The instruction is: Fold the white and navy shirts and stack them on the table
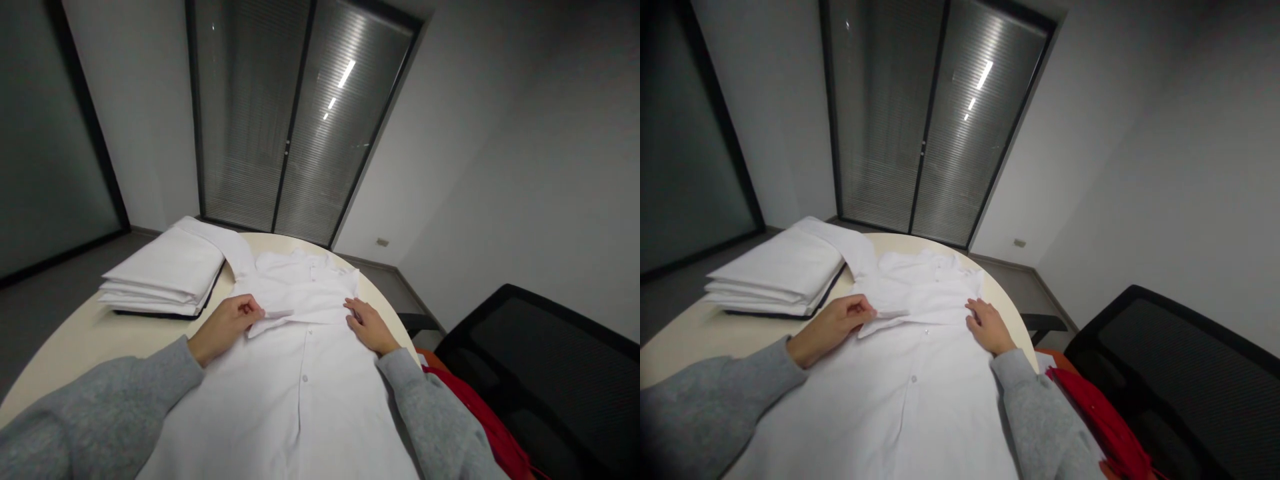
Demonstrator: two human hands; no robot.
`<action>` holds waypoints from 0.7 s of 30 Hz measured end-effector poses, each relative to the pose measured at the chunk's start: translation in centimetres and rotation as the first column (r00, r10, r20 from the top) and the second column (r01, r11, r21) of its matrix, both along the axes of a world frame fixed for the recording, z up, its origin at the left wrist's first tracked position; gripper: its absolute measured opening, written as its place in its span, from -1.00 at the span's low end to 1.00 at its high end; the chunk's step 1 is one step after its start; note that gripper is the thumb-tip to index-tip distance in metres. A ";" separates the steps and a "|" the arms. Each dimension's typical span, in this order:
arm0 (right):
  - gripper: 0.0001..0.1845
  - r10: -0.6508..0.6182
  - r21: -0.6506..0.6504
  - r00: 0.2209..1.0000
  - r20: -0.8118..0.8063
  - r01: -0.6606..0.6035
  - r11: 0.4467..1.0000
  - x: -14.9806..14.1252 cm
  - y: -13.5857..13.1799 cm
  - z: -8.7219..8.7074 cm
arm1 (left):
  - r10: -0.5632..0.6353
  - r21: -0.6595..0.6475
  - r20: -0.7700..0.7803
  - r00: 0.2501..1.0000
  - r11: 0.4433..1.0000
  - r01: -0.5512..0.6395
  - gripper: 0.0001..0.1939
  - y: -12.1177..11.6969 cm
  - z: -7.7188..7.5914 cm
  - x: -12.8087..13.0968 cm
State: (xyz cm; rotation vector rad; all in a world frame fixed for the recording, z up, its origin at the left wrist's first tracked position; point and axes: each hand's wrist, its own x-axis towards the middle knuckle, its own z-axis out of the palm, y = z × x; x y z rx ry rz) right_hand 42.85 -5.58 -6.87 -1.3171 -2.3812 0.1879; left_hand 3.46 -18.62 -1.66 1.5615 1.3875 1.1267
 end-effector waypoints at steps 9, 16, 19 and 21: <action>-0.40 0.009 0.045 0.999 -0.035 -0.007 0.999 0.5 -0.1 0.4 | 0.210 -0.067 0.454 0.866 0.977 -0.202 -0.59 -0.4 0.8 1.0; -0.25 0.001 0.044 1.000 -0.013 -0.001 0.999 0.8 -0.7 0.7 | 0.359 -0.348 0.767 0.532 0.929 -0.125 -0.88 -2.6 3.5 2.3; -0.43 -0.090 0.084 0.996 -0.016 0.091 0.992 0.9 -0.7 1.0 | 0.318 -0.432 0.731 0.603 0.900 0.050 -0.78 -3.7 2.7 3.1; -0.55 -0.144 0.105 0.989 -0.013 0.145 0.984 1.3 -0.7 1.3 | 0.127 -0.381 0.697 0.705 0.900 0.214 -0.65 -4.5 1.9 3.7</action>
